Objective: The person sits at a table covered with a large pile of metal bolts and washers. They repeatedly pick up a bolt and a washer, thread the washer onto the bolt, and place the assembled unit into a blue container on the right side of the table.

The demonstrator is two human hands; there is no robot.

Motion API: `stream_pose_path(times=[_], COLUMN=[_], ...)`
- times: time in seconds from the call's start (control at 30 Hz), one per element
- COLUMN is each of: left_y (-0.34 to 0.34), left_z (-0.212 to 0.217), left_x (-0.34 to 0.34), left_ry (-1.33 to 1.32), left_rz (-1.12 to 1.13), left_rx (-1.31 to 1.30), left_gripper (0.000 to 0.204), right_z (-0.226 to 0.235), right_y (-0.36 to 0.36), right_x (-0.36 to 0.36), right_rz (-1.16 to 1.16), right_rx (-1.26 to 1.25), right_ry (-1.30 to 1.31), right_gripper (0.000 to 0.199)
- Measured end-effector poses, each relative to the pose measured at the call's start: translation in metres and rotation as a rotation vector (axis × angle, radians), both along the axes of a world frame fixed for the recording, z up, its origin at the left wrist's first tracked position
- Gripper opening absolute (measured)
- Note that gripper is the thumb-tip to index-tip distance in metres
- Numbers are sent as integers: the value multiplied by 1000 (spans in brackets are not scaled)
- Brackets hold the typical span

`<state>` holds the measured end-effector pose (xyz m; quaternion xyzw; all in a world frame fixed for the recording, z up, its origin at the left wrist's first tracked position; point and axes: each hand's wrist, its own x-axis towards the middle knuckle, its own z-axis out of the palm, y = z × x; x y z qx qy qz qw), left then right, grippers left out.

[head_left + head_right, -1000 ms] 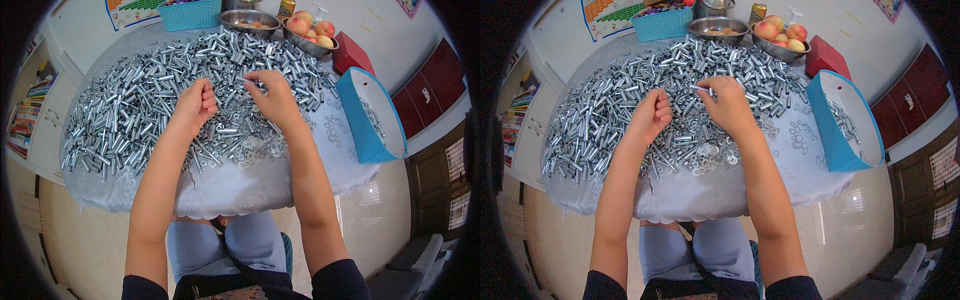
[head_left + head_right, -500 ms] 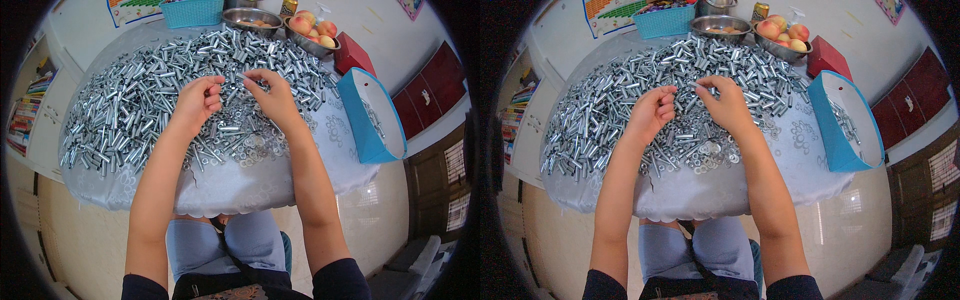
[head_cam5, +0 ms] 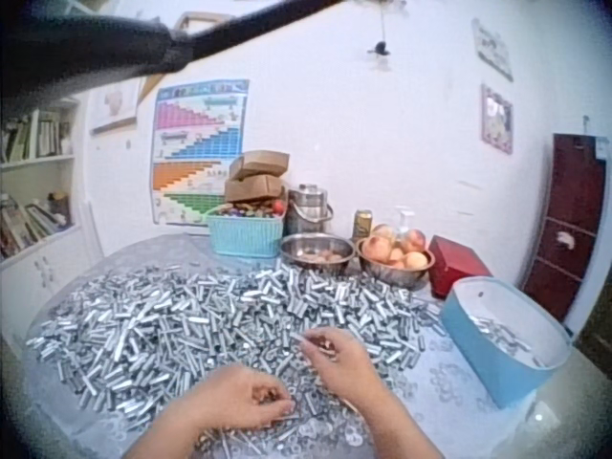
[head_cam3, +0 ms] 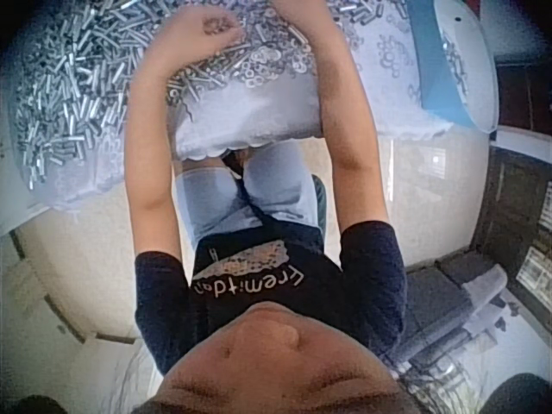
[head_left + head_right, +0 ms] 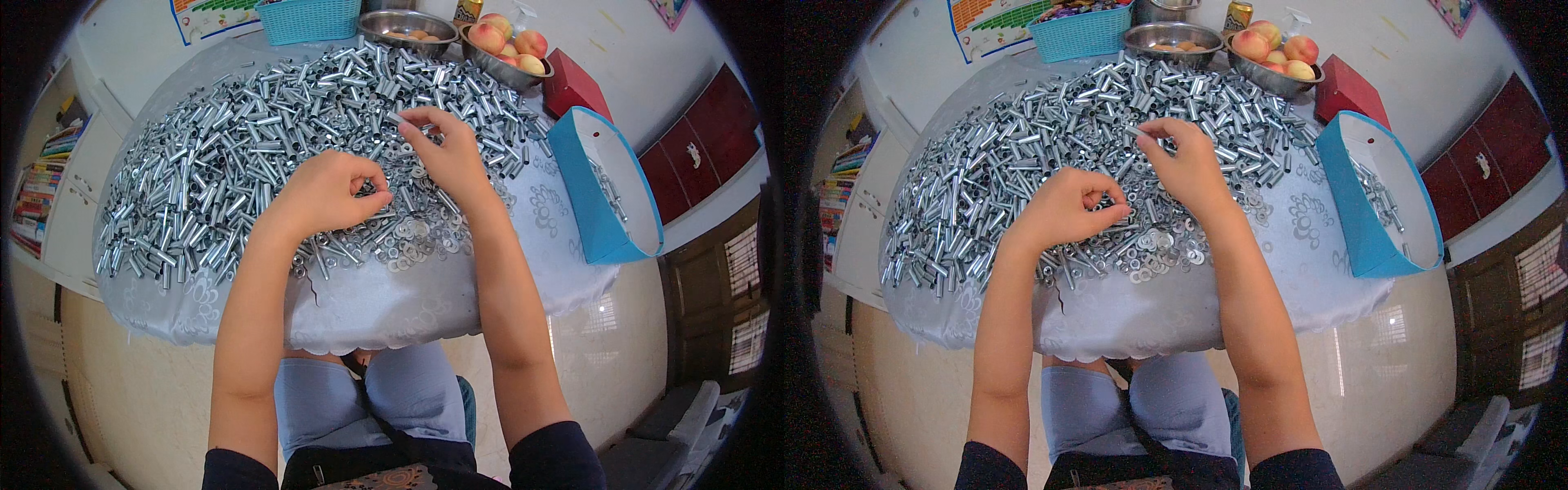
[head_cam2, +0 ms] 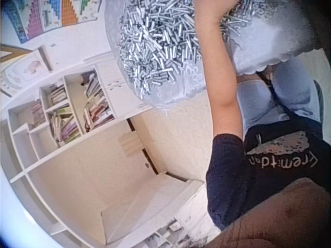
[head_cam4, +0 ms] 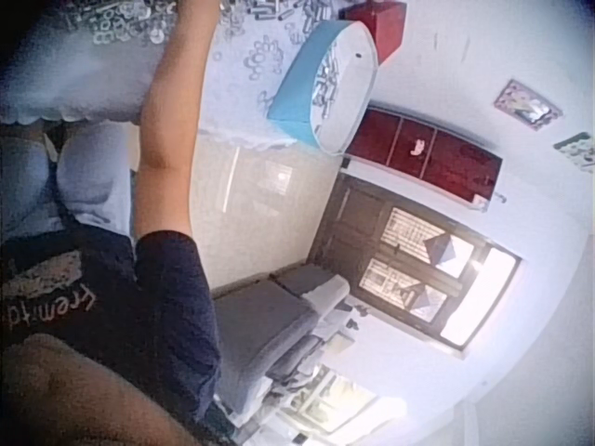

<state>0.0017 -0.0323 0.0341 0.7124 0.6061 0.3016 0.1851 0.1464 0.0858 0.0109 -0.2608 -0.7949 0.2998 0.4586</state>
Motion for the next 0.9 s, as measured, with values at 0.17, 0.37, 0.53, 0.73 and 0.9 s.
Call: stream_pose_path(times=[0.17,0.37,0.53,0.73,0.9], left_y=[1,1,-2,-11,-12], left_z=[-7,-12,-9,3,-2], left_x=[1,11,11,13,20], left_ry=[-13,82,232,340,386], left_rz=[-71,-146,-145,-119,-102], left_rx=[-66,-55,-88,-135,-111], left_gripper=[13,18,23,22,17], right_z=[0,0,2,1,0], right_y=[1,-1,-2,-1,-2], right_x=[-1,0,-1,-1,-2], right_rz=[-1,-1,-8,-6,-7], right_rx=[5,-7,-4,5,21], right_ry=[-3,-3,-15,-7,-7], right_gripper=[21,21,21,20,19])
